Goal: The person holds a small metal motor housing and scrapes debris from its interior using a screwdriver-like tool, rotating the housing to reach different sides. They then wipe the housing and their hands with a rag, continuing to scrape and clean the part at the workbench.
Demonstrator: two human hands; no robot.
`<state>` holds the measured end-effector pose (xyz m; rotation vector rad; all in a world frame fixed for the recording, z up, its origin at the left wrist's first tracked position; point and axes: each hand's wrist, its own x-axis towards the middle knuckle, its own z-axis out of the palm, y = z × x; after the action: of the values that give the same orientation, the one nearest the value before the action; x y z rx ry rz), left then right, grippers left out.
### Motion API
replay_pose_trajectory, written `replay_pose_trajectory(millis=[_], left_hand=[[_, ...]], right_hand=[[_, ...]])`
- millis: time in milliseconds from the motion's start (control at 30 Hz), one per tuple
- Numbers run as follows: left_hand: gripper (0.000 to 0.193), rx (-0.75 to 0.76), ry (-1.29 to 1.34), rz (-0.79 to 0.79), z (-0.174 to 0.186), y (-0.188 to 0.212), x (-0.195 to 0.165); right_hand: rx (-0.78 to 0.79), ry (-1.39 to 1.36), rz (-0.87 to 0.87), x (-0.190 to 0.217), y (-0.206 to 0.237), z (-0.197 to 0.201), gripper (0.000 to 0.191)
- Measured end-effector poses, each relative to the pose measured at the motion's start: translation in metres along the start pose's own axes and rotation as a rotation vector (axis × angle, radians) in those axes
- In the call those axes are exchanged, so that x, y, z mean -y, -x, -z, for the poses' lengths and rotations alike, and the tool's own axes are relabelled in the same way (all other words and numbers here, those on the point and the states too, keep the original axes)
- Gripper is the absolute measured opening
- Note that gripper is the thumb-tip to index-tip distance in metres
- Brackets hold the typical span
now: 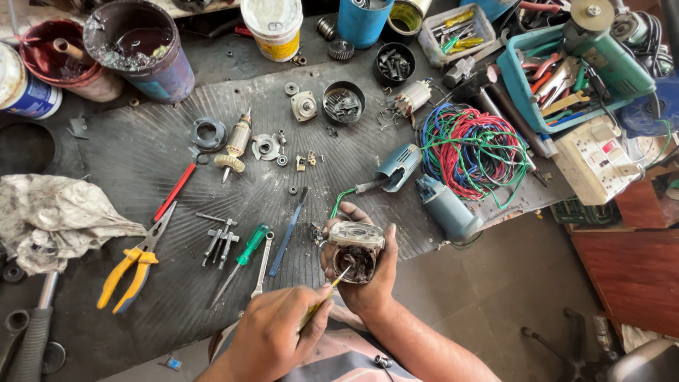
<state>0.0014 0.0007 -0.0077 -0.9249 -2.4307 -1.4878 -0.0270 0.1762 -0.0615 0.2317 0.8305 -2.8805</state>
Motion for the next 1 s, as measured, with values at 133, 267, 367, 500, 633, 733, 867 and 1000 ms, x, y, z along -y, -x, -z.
replay_pose_trajectory(millis=[133,267,367,500,633,733,867,1000], left_hand=[[0.021,0.025,0.032,-0.012,-0.003,-0.004,-0.001],[0.020,0.066,-0.001,-0.020,0.001,-0.010,-0.005],[0.020,0.078,-0.051,0.001,0.013,-0.012,-0.008],[0.020,0.075,-0.047,0.034,0.026,-0.013,-0.013],[0.021,0.059,-0.082,-0.057,0.022,-0.017,-0.016],[0.019,0.056,-0.157,-0.086,0.017,-0.019,-0.018],[0.014,0.075,-0.262,-0.013,0.012,-0.020,-0.021],[0.015,0.167,-0.252,0.154,0.006,-0.022,-0.023]], right_hand=[[0.017,0.022,-0.005,-0.002,0.001,-0.002,0.082],[0.031,0.041,-0.018,-0.001,0.003,-0.003,0.082],[0.004,0.025,-0.014,0.001,0.003,-0.003,0.081],[-0.069,-0.014,-0.039,0.002,0.002,-0.002,0.082],[0.042,0.026,-0.004,0.000,0.001,-0.001,0.081],[0.054,0.053,-0.010,-0.001,0.004,0.002,0.081],[-0.005,0.091,0.020,-0.005,0.004,0.007,0.081],[0.015,0.177,0.043,-0.007,0.007,0.011,0.083]])
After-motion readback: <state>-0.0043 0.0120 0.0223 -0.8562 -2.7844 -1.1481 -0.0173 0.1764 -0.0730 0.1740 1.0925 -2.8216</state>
